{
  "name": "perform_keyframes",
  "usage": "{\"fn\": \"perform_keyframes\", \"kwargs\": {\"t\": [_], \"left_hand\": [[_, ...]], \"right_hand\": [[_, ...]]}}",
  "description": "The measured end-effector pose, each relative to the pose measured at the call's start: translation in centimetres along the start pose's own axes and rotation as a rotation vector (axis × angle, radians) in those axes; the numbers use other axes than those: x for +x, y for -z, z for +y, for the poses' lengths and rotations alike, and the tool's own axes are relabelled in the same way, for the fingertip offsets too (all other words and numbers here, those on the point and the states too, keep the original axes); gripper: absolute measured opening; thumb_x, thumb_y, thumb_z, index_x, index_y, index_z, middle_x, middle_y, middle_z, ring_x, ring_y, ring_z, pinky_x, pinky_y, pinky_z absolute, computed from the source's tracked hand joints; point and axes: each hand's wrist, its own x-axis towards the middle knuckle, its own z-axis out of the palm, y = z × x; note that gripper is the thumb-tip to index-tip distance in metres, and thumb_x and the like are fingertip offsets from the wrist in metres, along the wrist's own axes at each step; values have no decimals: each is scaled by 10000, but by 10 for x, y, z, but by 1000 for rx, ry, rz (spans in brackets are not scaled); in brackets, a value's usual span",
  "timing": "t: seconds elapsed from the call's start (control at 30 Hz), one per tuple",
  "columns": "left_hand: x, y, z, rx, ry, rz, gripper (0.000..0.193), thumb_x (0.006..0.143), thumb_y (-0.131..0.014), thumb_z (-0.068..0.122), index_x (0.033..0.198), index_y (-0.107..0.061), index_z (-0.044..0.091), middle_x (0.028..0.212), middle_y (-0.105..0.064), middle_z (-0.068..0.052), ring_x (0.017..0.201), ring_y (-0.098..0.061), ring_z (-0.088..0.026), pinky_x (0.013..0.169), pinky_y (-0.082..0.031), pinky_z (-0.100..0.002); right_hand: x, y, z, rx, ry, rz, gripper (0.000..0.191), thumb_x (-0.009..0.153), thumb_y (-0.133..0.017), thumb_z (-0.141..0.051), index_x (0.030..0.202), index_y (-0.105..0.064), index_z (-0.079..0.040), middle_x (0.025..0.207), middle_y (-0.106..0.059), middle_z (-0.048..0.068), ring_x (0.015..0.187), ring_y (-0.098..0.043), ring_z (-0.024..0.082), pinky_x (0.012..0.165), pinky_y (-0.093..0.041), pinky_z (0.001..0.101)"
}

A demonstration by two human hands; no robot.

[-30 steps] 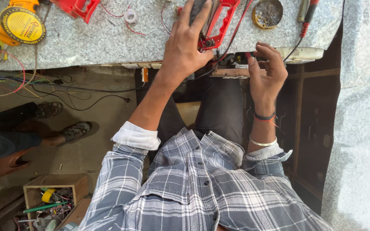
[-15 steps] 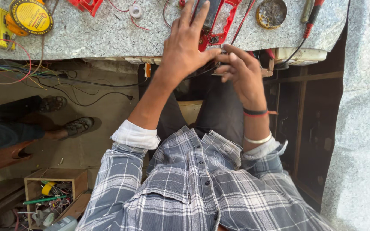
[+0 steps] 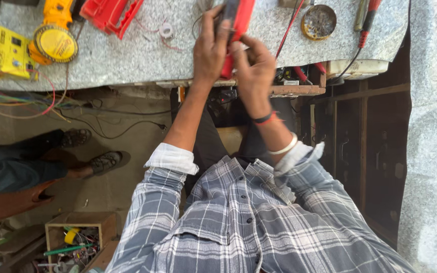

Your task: The person solders wires to a small electronic component using a soldering iron and solder wire. They then attach the component to a red plastic housing and continue soldering additional connections. The person also uses a multimeter to test the circuit.

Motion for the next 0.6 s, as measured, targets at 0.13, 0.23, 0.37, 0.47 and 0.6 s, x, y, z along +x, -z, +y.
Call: {"fn": "perform_keyframes", "kwargs": {"t": [0.13, 0.23, 0.37, 0.47, 0.6], "left_hand": [[5, 4, -28, -435, 137, -56, 521, 1072, -440, 437, 1418, -470, 48, 1266, -618, -128, 914, -733, -263, 821, -609, -415], [7, 4, -39, -362, -26, -14, 456, 1164, -428, 373, 1454, -496, 28, 1361, -608, -135, 1224, -608, -231, 1081, -493, -378], [9, 4, -41, -468, 31, -11, 437, 1149, -431, 343, 1438, -515, 26, 1371, -598, -139, 1247, -590, -209, 1088, -488, -349], [9, 5, -32, -444, 84, -19, 427, 1137, -428, 322, 1443, -505, 33, 1337, -610, -142, 1137, -645, -214, 978, -553, -358], [5, 2, -9, -282, 182, -23, 435, 1078, -449, 289, 1447, -458, 59, 1251, -662, -134, 931, -725, -200, 803, -617, -342]], "right_hand": [[-5, -23, -5, -285, 157, 75, 226, 1010, -731, -112, 1215, -737, -16, 680, -593, 15, 594, -499, 56, 516, -398, 273], [-2, -24, -13, -508, 329, 60, 226, 1017, -732, -142, 1223, -727, -49, 715, -654, 78, 590, -601, 134, 547, -458, 327], [1, -24, -19, -706, 421, 36, 221, 993, -721, -171, 1188, -737, -68, 732, -693, 128, 599, -665, 262, 536, -461, 394], [2, -23, -16, -643, 433, 72, 264, 990, -724, -166, 1226, -722, -47, 700, -659, 95, 578, -625, 182, 540, -463, 341], [2, -16, -10, -346, 135, 99, 240, 989, -752, -139, 1202, -736, -31, 606, -573, 22, 555, -488, 50, 507, -398, 278]]}}
